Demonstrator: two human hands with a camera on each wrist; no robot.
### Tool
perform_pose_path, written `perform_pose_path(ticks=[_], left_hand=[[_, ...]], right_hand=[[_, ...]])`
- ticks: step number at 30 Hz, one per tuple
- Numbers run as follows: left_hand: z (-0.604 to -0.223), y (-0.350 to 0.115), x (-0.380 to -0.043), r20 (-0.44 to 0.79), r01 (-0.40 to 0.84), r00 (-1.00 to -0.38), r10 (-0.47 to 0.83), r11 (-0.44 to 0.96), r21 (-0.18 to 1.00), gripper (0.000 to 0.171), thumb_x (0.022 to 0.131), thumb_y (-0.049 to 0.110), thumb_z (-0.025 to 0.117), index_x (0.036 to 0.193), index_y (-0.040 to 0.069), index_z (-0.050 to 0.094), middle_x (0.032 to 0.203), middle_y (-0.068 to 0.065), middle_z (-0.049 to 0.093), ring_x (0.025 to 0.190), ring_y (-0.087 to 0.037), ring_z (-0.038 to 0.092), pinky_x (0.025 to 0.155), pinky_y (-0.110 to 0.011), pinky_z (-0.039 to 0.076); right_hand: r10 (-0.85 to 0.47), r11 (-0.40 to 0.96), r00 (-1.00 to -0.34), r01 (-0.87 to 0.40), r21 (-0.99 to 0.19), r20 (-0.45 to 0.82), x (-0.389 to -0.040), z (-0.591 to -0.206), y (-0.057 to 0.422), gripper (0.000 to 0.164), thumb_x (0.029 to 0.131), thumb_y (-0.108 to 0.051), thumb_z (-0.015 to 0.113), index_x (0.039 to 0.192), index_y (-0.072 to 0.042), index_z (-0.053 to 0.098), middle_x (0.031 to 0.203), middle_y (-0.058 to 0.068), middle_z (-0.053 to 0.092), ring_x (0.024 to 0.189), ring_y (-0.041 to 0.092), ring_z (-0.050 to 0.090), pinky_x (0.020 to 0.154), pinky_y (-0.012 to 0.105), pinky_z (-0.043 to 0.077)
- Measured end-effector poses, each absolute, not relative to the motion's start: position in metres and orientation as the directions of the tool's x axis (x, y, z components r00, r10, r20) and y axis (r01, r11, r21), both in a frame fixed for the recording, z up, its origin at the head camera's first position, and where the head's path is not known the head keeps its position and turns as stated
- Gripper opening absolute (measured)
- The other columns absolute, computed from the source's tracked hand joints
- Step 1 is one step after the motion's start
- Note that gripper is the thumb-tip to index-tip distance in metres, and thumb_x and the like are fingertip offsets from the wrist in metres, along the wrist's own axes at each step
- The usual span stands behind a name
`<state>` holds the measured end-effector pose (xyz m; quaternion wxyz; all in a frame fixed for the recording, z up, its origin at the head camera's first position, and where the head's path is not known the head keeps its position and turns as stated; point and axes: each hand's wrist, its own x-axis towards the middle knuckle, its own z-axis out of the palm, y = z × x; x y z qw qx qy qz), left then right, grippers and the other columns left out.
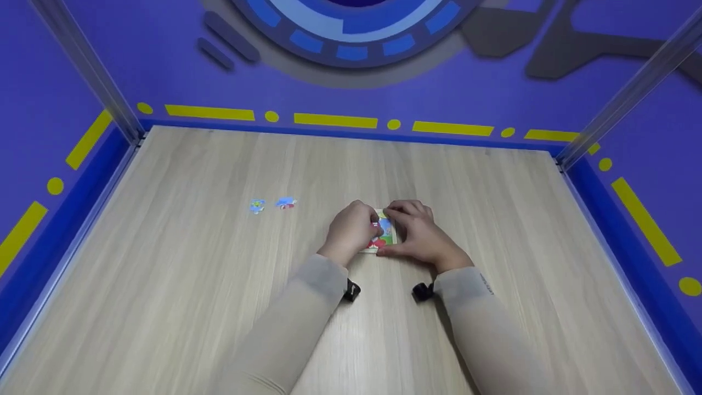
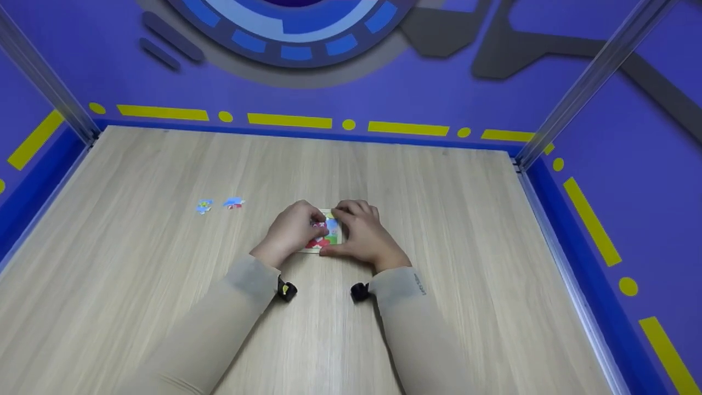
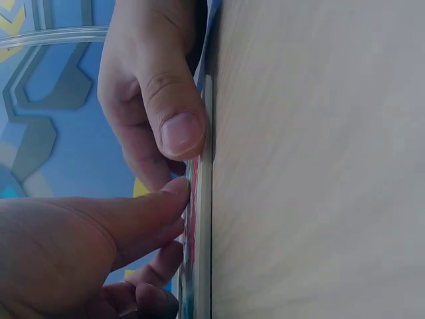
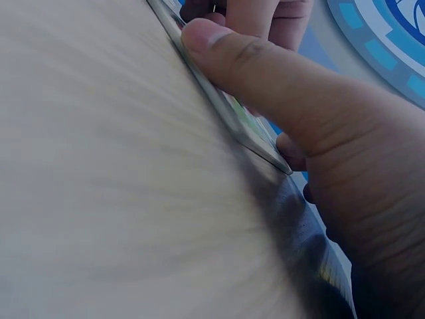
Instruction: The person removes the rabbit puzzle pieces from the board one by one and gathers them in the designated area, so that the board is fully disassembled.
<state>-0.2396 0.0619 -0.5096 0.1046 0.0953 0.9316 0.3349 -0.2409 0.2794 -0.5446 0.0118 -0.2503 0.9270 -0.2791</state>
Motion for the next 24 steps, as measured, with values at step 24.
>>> perform_pose_path(ticks=[24], left_hand=[[-0.509, 0.0691, -0.2388, -0.117, 0.14, -0.958, 0.262, 0.783, 0.606, 0.024, 0.104, 0.017, 0.081, 0.125, 0.005, 0.081, 0.132, -0.013, 0.069, 0.118, -0.033, 0.074, 0.108, -0.044, 0.061]], right_hand=[[-0.47, 0.722, -0.874, -0.463, -0.514, 0.126, -0.2406, -0.5444, 0.2796, 0.1, 0.081, -0.061, 0.099, 0.157, -0.006, 0.066, 0.161, 0.011, 0.06, 0.156, 0.036, 0.045, 0.134, 0.06, 0.026]])
